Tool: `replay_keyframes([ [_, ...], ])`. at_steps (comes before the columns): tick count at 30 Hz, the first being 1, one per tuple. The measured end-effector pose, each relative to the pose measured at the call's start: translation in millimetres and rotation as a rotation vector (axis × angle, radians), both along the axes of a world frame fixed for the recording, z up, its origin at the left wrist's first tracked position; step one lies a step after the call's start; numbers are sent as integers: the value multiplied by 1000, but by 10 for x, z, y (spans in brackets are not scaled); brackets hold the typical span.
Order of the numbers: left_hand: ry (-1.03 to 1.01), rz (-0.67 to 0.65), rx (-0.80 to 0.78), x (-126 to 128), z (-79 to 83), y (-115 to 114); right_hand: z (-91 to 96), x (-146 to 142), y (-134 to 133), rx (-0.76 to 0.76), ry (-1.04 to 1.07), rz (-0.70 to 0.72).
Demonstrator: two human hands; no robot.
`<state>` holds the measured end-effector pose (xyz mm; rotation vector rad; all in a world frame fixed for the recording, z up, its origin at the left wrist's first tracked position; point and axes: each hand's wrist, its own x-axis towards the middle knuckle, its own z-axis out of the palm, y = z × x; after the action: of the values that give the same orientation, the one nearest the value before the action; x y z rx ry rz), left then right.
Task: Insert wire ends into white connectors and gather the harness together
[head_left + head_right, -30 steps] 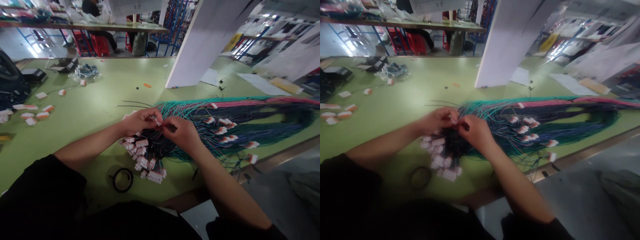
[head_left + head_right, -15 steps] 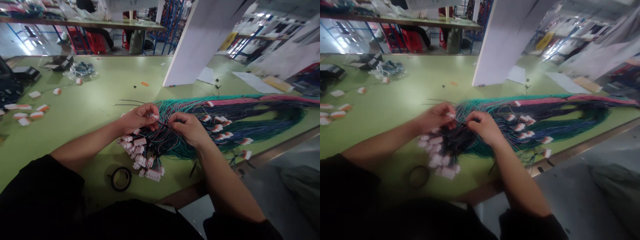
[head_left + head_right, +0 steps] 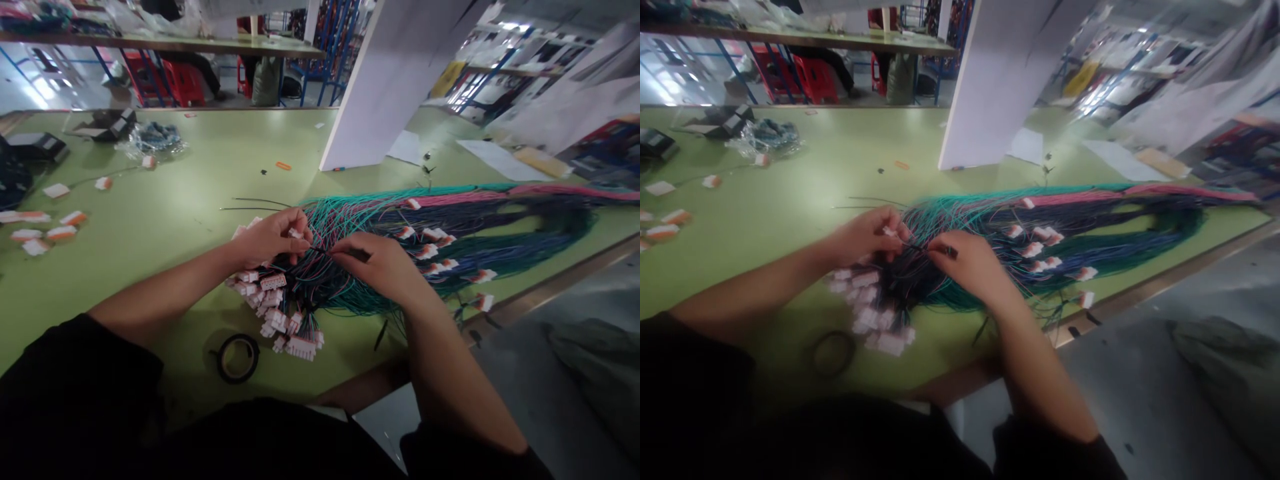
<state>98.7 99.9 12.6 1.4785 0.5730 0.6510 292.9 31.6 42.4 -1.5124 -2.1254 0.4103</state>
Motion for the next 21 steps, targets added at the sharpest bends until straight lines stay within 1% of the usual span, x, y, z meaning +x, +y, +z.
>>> replay_keyframes([
  [2, -7, -2, 18, -6, -10, 4, -66, -30, 8, 24, -73, 19],
  [6, -31, 4, 107, -20, -21, 14, -183, -85, 54, 74, -117, -26],
  [8, -42, 4, 188, -30, -16, 18, -213, -88, 72, 79, -93, -8],
  [10, -41, -25, 273, -43, -7, 20, -232, -83, 82, 87, -41, 7],
  [14, -23, -66, 386, -63, 7, 14, -264, -87, 73, 135, 74, -53],
  [16, -37, -41, 387, -63, 7, 7, -277, -104, 60, 153, 107, -94],
  [18, -37, 8, 350, -53, 7, -4, -281, -126, 46, 164, 127, -138],
  [21, -14, 72, 216, -18, 23, -24, -272, -157, 36, 170, 162, -191],
])
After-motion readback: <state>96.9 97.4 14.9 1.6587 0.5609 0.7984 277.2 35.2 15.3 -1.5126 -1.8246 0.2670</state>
